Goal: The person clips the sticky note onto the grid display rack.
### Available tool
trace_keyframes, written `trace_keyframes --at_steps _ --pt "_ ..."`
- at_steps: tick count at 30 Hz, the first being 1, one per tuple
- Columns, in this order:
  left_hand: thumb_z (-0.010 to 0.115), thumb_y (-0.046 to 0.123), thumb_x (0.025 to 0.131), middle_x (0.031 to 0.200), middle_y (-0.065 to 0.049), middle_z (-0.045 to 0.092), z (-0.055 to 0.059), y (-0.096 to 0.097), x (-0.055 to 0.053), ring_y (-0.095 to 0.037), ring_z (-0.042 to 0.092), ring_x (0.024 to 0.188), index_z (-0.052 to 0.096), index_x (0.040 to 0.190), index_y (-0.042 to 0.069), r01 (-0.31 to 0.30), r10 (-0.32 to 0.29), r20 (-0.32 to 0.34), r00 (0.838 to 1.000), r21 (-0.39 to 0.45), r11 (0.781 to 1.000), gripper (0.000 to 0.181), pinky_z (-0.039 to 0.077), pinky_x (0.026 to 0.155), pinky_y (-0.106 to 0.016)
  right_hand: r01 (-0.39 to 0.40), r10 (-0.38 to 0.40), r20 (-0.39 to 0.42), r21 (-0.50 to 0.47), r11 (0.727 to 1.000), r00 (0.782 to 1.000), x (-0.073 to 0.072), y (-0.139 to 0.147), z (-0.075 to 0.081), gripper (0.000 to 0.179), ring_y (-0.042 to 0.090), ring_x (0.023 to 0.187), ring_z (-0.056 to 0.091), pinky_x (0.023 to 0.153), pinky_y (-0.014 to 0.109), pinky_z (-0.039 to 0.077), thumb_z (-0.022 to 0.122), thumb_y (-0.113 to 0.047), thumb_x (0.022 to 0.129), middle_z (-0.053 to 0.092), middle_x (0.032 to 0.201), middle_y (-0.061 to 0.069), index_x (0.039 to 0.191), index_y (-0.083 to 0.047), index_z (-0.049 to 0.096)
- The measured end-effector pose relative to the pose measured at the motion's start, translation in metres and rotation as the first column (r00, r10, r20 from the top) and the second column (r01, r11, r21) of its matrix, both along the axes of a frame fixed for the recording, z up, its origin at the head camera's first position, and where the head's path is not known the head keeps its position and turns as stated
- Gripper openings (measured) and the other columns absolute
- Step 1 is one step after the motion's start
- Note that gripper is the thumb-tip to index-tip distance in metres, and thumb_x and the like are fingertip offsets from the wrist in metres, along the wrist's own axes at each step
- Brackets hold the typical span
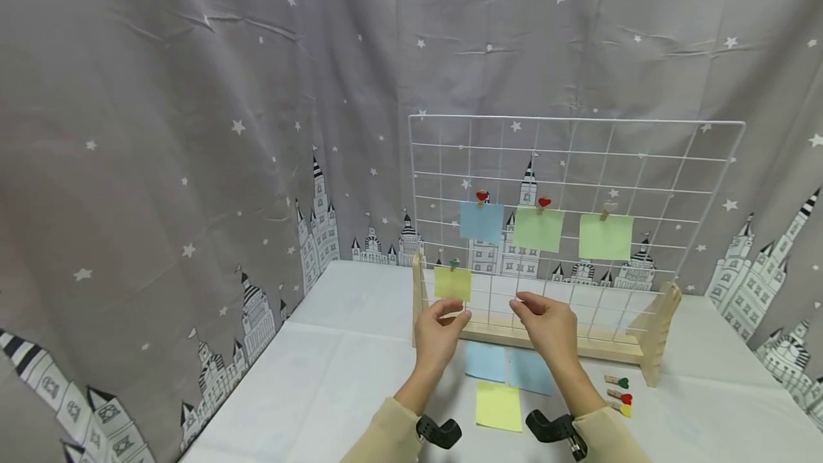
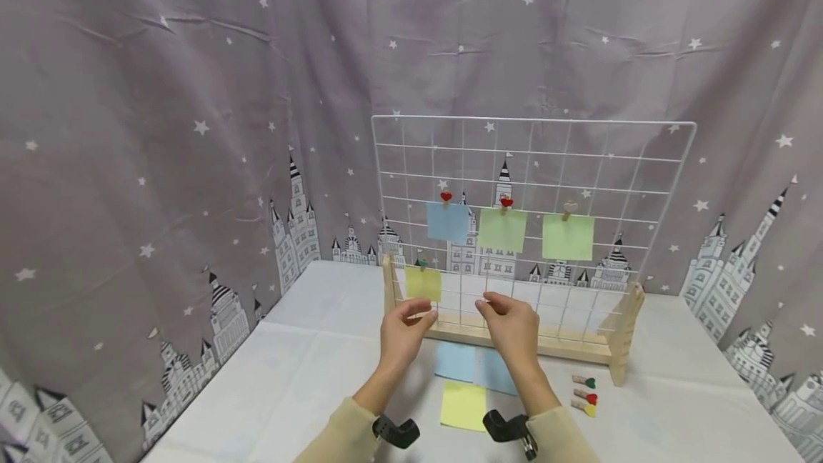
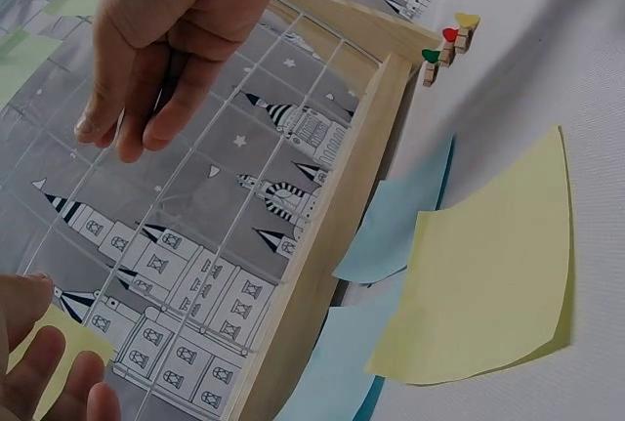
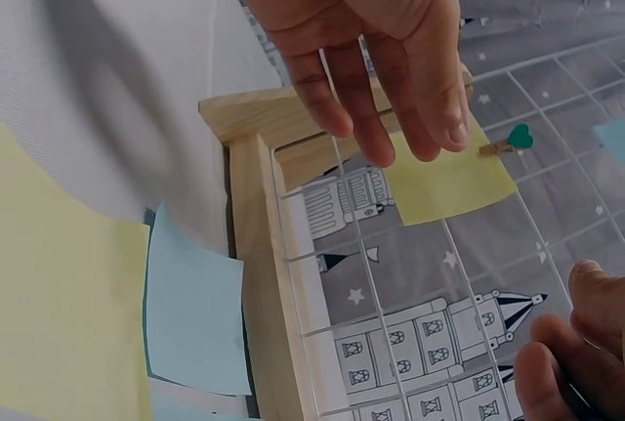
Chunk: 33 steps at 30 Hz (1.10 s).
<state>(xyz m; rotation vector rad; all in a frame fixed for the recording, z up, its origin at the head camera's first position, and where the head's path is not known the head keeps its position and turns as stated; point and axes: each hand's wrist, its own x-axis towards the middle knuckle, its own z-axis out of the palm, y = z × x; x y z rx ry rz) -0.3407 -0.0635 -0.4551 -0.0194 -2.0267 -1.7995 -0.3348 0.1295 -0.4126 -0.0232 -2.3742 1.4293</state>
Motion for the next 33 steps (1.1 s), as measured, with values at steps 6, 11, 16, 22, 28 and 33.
trace_keyframes --at_steps 6,11,16,22,28,33 --pt "0.083 0.013 0.085 0.105 -0.008 0.077 -0.001 0.001 0.001 -0.018 0.071 0.088 0.076 0.106 0.004 -0.003 0.003 0.006 1.0 0.002 1.0 0.023 0.057 0.077 -0.022 -0.003 0.003 0.0 0.002 1.0 1.0 0.003 0.005 -0.003 0.031 0.031 0.1 0.074 0.069 0.026 0.053 0.075 -0.029 0.095 0.078 0.11 0.015 0.119 -0.008 0.077" --pt "0.084 0.014 0.085 0.105 -0.007 0.077 -0.004 0.001 0.003 -0.018 0.071 0.089 0.077 0.105 0.004 0.008 -0.008 0.02 1.0 -0.002 1.0 0.024 0.057 0.078 -0.022 -0.007 0.007 0.005 0.003 1.0 1.0 0.005 0.009 -0.005 0.033 0.03 0.1 0.074 0.068 0.024 0.053 0.074 -0.03 0.096 0.078 0.111 0.015 0.12 -0.009 0.077" --pt "0.085 0.013 0.084 0.105 -0.007 0.077 -0.008 0.001 0.004 -0.019 0.073 0.088 0.077 0.106 0.004 0.005 -0.004 0.027 1.0 -0.019 1.0 0.025 0.058 0.077 -0.022 -0.057 0.057 0.021 -0.026 0.998 0.998 0.01 0.011 -0.007 0.034 0.027 0.101 0.074 0.07 0.022 0.054 0.074 -0.032 0.096 0.078 0.113 0.013 0.122 -0.01 0.076" --pt "0.084 0.011 0.084 0.104 -0.008 0.077 -0.013 -0.002 0.008 -0.02 0.073 0.088 0.077 0.105 0.005 -0.005 0.007 0.042 0.999 -0.03 1.0 0.023 0.058 0.077 -0.023 -0.079 0.081 0.039 -0.05 0.996 0.996 0.015 0.01 -0.011 0.035 0.026 0.101 0.075 0.07 0.02 0.054 0.075 -0.031 0.096 0.078 0.112 0.013 0.122 -0.008 0.076" --pt "0.085 0.013 0.084 0.106 -0.008 0.076 -0.015 -0.005 0.008 -0.019 0.073 0.087 0.076 0.106 0.004 0.007 -0.006 0.035 0.999 -0.043 0.999 0.026 0.058 0.077 -0.024 -0.058 0.058 0.021 -0.04 0.998 0.998 0.016 0.015 -0.011 0.034 0.025 0.099 0.074 0.068 0.02 0.053 0.076 -0.029 0.095 0.078 0.111 0.014 0.122 -0.007 0.076" --pt "0.084 0.015 0.085 0.106 -0.007 0.076 -0.017 -0.007 0.008 -0.018 0.072 0.089 0.077 0.106 0.009 0.012 -0.01 0.05 0.999 -0.049 0.999 0.022 0.058 0.08 -0.027 -0.072 0.072 0.019 -0.033 0.997 0.997 0.017 0.019 -0.012 0.036 0.028 0.104 0.073 0.071 0.018 0.053 0.075 -0.03 0.096 0.078 0.112 0.013 0.123 -0.007 0.075"
